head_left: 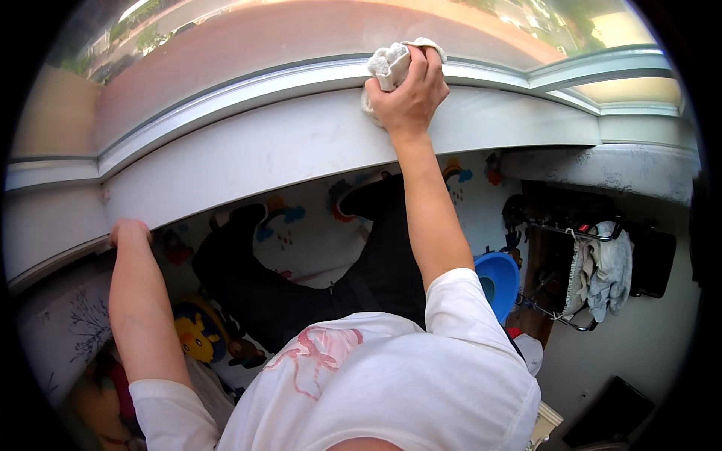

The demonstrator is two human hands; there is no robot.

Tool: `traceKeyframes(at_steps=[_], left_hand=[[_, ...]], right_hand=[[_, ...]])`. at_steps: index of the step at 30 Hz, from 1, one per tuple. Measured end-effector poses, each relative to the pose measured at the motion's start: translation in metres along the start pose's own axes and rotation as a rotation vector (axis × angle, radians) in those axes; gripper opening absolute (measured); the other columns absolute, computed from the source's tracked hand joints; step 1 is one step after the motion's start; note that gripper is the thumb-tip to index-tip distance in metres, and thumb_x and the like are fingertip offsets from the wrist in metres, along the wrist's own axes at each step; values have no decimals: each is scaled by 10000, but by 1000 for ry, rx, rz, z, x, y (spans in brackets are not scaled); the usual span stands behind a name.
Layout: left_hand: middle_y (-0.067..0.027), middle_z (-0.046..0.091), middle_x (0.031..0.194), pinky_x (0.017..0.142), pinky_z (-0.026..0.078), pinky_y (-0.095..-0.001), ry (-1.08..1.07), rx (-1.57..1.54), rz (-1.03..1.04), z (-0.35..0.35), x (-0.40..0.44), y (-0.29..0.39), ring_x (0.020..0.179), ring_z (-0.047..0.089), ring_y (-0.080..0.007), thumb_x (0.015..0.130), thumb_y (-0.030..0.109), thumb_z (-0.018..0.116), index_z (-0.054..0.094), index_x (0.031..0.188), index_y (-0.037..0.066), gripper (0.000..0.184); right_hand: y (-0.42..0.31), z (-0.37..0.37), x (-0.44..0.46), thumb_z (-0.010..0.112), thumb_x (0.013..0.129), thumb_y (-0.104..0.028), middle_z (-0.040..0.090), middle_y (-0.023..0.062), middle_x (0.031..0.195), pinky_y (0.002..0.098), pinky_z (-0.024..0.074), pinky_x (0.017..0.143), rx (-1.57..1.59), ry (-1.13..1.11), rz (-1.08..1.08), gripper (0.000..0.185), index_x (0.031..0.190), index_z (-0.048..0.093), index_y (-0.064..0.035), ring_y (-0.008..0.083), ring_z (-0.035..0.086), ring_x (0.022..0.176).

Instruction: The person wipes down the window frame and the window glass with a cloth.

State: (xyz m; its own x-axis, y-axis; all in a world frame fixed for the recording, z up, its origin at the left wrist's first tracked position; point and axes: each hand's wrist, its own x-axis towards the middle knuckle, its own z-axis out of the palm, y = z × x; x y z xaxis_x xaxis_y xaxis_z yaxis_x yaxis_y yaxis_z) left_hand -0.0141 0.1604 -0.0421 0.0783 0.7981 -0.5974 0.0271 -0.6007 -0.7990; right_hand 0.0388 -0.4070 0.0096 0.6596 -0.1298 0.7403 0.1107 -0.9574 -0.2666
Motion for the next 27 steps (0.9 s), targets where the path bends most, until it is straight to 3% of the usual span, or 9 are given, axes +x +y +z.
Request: traceKeyframes(at_steps=[19, 23, 25, 27], left_hand=[[82, 682, 1270, 1066, 392, -397, -209, -3, -46, 4, 54, 5, 1234, 537, -88, 1038, 375, 411, 651, 1261, 281, 341], [81, 688, 1257, 1052, 403, -392, -178, 48, -28, 8, 60, 6, 1239, 542, -96, 1032, 374, 436, 657, 1262, 285, 331], [79, 685, 1264, 1037, 421, -383, -5, 56, 6, 3, -19, -4, 1251, 543, -90, 1021, 387, 472, 663, 1276, 286, 334], [78, 679, 1276, 1021, 439, -377, 76, 57, 23, 2, -46, -6, 1259, 547, -90, 1007, 395, 513, 671, 1285, 287, 338]], right_hand=[[2, 0, 0, 805, 666, -344, 441, 86, 1370, 501, 362, 977, -15, 8, -11, 751, 1316, 490, -137, 283, 487, 1275], [-1, 3, 0, 803, 665, -342, 441, 85, 1373, 499, 357, 981, -40, 45, 14, 749, 1314, 490, -139, 281, 487, 1277], [-2, 4, 0, 802, 664, -339, 441, 86, 1372, 496, 357, 980, -38, 54, 15, 743, 1309, 493, -141, 279, 491, 1272], [-1, 4, -1, 801, 662, -338, 440, 85, 1370, 495, 358, 978, -31, 55, 9, 737, 1304, 495, -143, 278, 495, 1265]])
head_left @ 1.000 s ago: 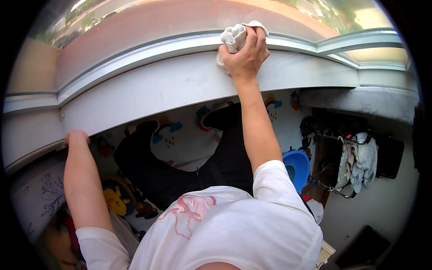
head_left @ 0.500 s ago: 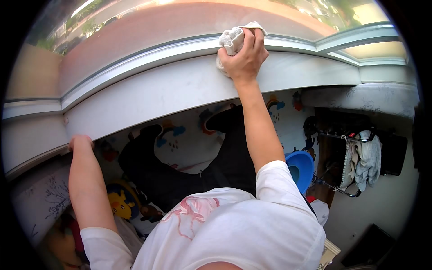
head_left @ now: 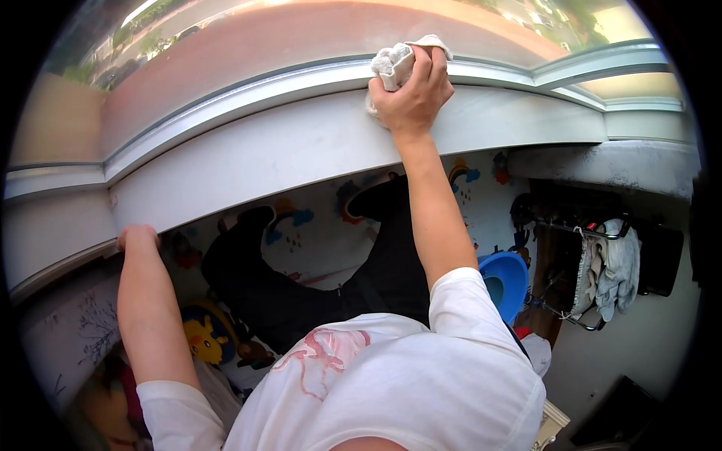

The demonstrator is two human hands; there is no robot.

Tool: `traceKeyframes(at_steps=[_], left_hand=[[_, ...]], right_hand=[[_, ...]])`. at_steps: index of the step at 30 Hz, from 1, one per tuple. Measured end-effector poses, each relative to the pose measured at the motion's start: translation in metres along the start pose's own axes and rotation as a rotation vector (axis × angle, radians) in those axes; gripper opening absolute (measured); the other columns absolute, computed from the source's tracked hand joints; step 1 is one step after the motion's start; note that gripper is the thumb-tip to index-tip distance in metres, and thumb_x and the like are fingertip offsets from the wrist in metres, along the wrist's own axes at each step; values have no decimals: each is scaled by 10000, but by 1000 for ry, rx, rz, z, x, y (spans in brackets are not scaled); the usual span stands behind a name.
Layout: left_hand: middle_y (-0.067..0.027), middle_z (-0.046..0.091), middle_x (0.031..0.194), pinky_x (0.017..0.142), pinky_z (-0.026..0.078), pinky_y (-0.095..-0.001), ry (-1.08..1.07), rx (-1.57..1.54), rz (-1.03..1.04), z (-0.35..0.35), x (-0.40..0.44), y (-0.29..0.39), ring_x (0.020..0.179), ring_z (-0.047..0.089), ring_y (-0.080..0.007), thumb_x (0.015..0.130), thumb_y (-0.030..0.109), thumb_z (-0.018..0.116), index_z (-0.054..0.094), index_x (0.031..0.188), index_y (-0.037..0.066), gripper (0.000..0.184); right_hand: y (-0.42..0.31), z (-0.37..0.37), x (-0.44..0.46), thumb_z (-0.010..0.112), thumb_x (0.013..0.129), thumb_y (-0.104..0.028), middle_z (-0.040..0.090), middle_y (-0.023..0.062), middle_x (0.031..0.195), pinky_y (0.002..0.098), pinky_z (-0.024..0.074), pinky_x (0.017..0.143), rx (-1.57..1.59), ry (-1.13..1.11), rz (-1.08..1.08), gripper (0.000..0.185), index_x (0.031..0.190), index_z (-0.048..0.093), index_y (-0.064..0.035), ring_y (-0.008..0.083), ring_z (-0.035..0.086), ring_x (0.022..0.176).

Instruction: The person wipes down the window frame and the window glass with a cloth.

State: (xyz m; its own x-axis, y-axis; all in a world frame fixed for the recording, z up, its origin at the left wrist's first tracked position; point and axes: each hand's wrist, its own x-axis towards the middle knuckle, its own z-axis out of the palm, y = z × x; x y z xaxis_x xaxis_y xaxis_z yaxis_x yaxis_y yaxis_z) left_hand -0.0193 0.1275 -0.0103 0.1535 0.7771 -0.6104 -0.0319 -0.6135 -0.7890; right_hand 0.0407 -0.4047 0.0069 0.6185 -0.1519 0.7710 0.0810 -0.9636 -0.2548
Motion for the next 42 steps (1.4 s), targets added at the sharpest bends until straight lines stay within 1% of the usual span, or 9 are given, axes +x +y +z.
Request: traceKeyframes(at_steps=[5, 14, 20, 27, 33, 35, 38, 41, 42], left_hand=[[81, 666, 1304, 997, 465, -379, -60, -49, -10, 5, 38, 3, 1254, 569, -111, 976, 389, 590, 696, 1275, 283, 334], [74, 672, 1294, 972, 487, -409, 58, -109, 4, -2, -13, -4, 1226, 592, -127, 970, 368, 612, 707, 1265, 283, 322], [75, 675, 1289, 958, 498, -413, 25, -57, 9, -2, -2, -3, 1221, 600, -139, 954, 338, 639, 710, 1268, 273, 329], [68, 675, 1295, 959, 500, -396, 74, -66, 48, -3, -21, -8, 1221, 602, -146, 951, 343, 635, 712, 1269, 277, 333], [71, 677, 1280, 980, 483, -398, -15, -45, 8, 6, 33, 1, 1225, 592, -127, 972, 358, 596, 705, 1257, 277, 316], [73, 679, 1272, 999, 464, -397, 93, -76, 8, 5, -13, -4, 1240, 577, -118, 987, 369, 559, 692, 1263, 280, 319], [80, 683, 1263, 1019, 435, -388, -80, -36, 5, 2, 22, 0, 1249, 563, -116, 999, 376, 523, 677, 1266, 283, 322], [76, 686, 1255, 1013, 435, -377, -56, -30, 13, 3, 25, -1, 1240, 569, -124, 989, 365, 548, 682, 1259, 286, 312], [81, 686, 1256, 1022, 426, -376, -126, -30, -8, 4, 37, 0, 1236, 568, -117, 994, 369, 532, 680, 1251, 286, 308]], right_hand=[[2, -1, 2, 797, 662, -339, 439, 84, 1360, 499, 360, 972, 22, -7, -15, 720, 1289, 500, -144, 277, 505, 1244], [6, 0, 2, 791, 677, -351, 435, 84, 1348, 498, 362, 965, 22, -20, -25, 720, 1296, 487, -143, 269, 490, 1262], [6, 0, 2, 793, 676, -352, 425, 81, 1349, 494, 364, 959, 8, -20, -32, 730, 1301, 482, -140, 264, 487, 1264], [6, 0, 2, 792, 676, -358, 421, 79, 1349, 493, 366, 952, 7, -28, -29, 731, 1302, 482, -143, 265, 488, 1262], [6, 1, 2, 790, 675, -363, 422, 81, 1349, 495, 365, 951, 3, -28, -24, 731, 1301, 483, -146, 266, 489, 1262], [6, 2, 2, 789, 674, -365, 423, 81, 1348, 496, 364, 951, 1, -25, -24, 731, 1301, 483, -146, 266, 490, 1260], [6, 2, 2, 782, 675, -369, 425, 80, 1346, 496, 364, 949, -1, -20, -24, 727, 1300, 483, -147, 265, 491, 1258], [7, 1, 1, 775, 678, -370, 428, 78, 1344, 496, 361, 951, -2, -29, -22, 725, 1301, 479, -148, 264, 492, 1257], [7, 2, 1, 773, 679, -371, 428, 77, 1345, 496, 360, 952, -3, -29, -26, 724, 1301, 477, -148, 264, 491, 1258]])
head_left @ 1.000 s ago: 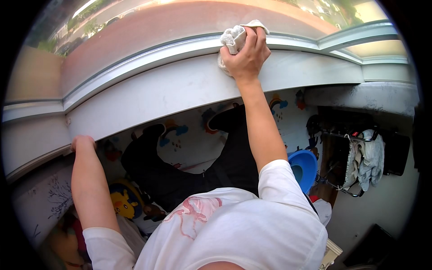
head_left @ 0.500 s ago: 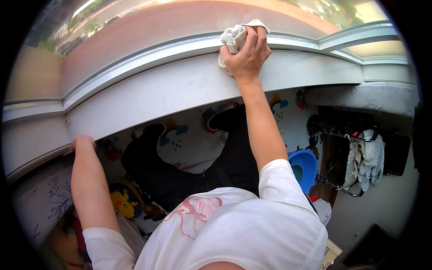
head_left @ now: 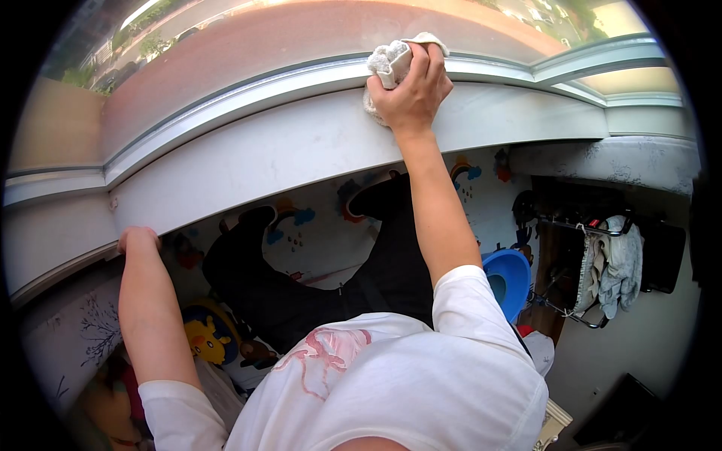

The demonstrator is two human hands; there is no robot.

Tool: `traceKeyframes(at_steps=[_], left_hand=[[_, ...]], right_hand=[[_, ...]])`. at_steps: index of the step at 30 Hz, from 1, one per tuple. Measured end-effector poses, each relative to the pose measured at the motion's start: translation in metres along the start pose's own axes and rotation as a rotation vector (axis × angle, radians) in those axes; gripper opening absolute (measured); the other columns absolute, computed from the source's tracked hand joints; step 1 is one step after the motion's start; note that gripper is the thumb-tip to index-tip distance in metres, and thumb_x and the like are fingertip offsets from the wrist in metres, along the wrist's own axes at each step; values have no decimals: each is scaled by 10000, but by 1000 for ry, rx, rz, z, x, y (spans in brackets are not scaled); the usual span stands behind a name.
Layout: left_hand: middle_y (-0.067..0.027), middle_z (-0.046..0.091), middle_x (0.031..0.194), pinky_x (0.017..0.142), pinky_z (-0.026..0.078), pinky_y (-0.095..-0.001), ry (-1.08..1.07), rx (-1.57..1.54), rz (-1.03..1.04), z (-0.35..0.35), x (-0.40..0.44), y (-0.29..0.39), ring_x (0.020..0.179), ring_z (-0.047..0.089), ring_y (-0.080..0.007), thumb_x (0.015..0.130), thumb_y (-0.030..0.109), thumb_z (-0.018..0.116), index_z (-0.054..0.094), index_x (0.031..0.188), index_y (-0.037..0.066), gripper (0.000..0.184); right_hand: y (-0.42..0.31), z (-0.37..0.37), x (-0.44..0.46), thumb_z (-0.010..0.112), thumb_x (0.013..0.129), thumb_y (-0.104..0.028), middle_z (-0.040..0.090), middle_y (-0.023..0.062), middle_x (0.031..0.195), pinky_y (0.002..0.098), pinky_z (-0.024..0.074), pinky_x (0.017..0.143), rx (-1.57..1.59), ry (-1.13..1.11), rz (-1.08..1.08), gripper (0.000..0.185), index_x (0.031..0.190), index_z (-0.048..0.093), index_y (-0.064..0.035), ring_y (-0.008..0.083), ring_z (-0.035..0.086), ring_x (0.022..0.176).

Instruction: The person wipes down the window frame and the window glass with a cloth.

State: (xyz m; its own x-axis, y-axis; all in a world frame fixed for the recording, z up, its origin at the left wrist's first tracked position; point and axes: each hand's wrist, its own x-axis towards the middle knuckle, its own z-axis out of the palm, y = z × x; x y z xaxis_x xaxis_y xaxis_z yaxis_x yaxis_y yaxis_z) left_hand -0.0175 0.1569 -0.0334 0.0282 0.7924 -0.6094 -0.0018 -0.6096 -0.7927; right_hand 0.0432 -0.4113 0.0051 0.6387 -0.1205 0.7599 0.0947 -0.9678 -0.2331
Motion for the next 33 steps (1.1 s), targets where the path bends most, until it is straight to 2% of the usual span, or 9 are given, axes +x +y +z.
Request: traceKeyframes(at_steps=[2, 6, 19, 21, 23, 28, 32, 33], left_hand=[[89, 687, 1256, 1040, 408, -374, -139, -2, -44, -1, 33, 4, 1230, 566, -102, 1004, 375, 501, 678, 1234, 286, 304], [98, 683, 1284, 1076, 370, -366, -35, 10, -42, 1, 7, 2, 1239, 553, -73, 1025, 379, 367, 650, 1247, 284, 372], [66, 686, 1284, 1099, 356, -320, 211, -79, -45, 15, -69, 0, 1223, 568, -82, 1052, 386, 338, 631, 1287, 276, 391], [63, 681, 1295, 1085, 379, -333, 210, -93, -38, 14, -69, 0, 1205, 585, -91, 1047, 383, 365, 646, 1276, 281, 377], [56, 675, 1309, 1058, 420, -356, -84, 17, -13, 0, 27, 5, 1191, 606, -109, 1034, 376, 433, 670, 1272, 284, 348], [64, 675, 1293, 1010, 459, -397, 32, 60, 0, -1, -2, 0, 1206, 597, -135, 997, 362, 530, 680, 1284, 281, 333], [65, 676, 1276, 1016, 445, -389, 132, -19, 24, 1, -44, -4, 1199, 588, -129, 1007, 372, 500, 669, 1277, 284, 331], [70, 673, 1281, 1017, 443, -386, 103, -6, 21, 1, -38, -3, 1212, 579, -122, 1009, 372, 498, 667, 1283, 287, 333]], right_hand=[[0, 1, -1, 769, 681, -371, 429, 75, 1346, 495, 358, 954, -3, 0, -8, 723, 1303, 474, -148, 264, 491, 1259], [1, 2, -2, 774, 678, -375, 430, 75, 1346, 495, 353, 965, -5, 12, -13, 736, 1309, 470, -149, 266, 485, 1264], [-1, 6, -3, 781, 669, -376, 430, 87, 1368, 509, 345, 980, -7, 44, 1, 773, 1335, 456, -153, 280, 452, 1297], [-1, 6, -3, 780, 669, -376, 430, 87, 1366, 510, 344, 981, -3, 43, -1, 769, 1331, 456, -154, 280, 453, 1295], [-1, 5, -3, 779, 670, -378, 430, 86, 1362, 510, 343, 982, 0, 42, -1, 764, 1327, 457, -154, 280, 455, 1290], [0, 6, -3, 775, 676, -378, 422, 81, 1357, 515, 340, 983, 4, 27, 1, 750, 1319, 458, -157, 277, 452, 1288], [0, 6, -3, 776, 677, -378, 415, 78, 1363, 514, 337, 984, 2, 22, 2, 747, 1316, 457, -158, 274, 448, 1291], [0, 6, -3, 777, 676, -378, 417, 78, 1360, 513, 337, 984, 2, 23, 3, 748, 1316, 457, -158, 273, 449, 1291]])
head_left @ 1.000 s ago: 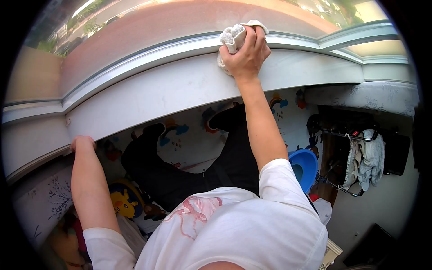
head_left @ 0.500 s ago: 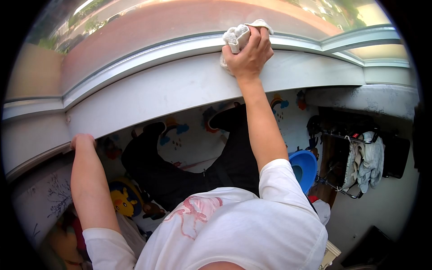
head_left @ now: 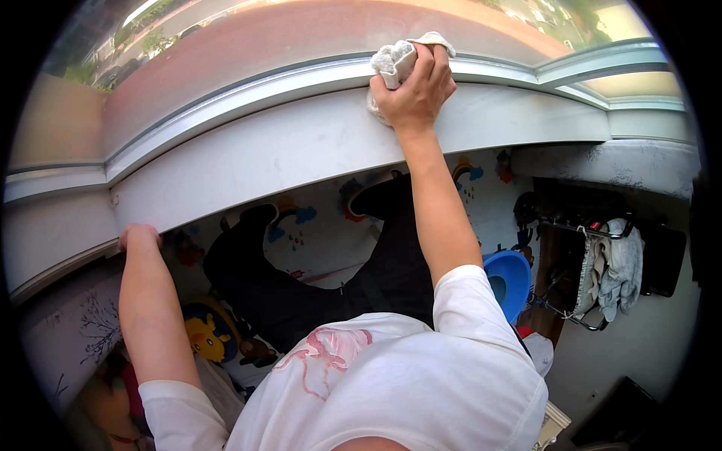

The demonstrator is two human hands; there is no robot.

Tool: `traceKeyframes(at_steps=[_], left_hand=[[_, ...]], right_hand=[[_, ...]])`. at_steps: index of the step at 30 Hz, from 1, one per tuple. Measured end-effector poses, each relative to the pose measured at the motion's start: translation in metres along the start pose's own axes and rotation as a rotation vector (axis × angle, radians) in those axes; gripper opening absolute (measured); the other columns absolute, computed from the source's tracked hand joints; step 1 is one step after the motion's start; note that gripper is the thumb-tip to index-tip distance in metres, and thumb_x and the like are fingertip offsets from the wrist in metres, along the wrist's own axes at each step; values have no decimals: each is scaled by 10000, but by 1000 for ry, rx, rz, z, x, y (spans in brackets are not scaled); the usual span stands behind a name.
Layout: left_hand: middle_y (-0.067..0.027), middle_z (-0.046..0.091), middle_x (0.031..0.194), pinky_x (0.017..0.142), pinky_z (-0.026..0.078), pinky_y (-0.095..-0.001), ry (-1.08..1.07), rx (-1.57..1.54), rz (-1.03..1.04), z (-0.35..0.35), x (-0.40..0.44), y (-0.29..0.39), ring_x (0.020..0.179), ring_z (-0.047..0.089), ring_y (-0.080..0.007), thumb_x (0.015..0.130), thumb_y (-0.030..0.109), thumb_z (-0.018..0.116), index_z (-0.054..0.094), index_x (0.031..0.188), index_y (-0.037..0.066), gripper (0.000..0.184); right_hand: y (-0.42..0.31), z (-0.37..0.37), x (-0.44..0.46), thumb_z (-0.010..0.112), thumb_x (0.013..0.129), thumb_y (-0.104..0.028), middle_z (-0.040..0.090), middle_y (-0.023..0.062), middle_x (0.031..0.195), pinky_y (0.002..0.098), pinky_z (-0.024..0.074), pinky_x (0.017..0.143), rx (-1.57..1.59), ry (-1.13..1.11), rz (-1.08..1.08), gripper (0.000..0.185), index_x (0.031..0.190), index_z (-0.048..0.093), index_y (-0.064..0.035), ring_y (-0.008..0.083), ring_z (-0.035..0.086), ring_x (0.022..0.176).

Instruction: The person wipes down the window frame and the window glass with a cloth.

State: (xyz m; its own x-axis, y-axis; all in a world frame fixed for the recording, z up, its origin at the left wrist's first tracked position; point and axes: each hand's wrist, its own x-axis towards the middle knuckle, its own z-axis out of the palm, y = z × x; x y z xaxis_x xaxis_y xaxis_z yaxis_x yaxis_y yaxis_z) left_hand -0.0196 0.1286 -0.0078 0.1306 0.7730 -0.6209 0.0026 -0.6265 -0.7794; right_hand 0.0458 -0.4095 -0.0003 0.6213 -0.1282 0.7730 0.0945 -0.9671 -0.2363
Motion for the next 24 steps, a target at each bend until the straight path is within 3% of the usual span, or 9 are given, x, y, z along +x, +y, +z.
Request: traceKeyframes(at_steps=[5, 11, 24], left_hand=[[97, 658, 1304, 1037, 418, -369, -206, 108, -54, 7, 81, 6, 1273, 526, -87, 1028, 370, 465, 642, 1315, 299, 345], [104, 656, 1310, 1051, 405, -365, -14, 60, -15, 3, 8, 4, 1275, 519, -74, 1034, 373, 440, 633, 1318, 297, 352], [84, 662, 1311, 1024, 437, -378, -36, 37, -28, 5, 31, 6, 1259, 550, -103, 1003, 361, 516, 664, 1300, 285, 340]], right_hand=[[-1, -1, 1, 781, 672, -376, 425, 76, 1352, 510, 331, 985, 1, 0, 2, 757, 1320, 457, -156, 273, 448, 1293], [1, 2, -2, 774, 672, -378, 426, 78, 1364, 512, 324, 993, -7, 15, -9, 759, 1324, 457, -153, 281, 439, 1298], [1, 4, -1, 759, 667, -381, 429, 90, 1363, 513, 325, 990, 20, 51, -9, 741, 1309, 469, -153, 288, 445, 1293]])
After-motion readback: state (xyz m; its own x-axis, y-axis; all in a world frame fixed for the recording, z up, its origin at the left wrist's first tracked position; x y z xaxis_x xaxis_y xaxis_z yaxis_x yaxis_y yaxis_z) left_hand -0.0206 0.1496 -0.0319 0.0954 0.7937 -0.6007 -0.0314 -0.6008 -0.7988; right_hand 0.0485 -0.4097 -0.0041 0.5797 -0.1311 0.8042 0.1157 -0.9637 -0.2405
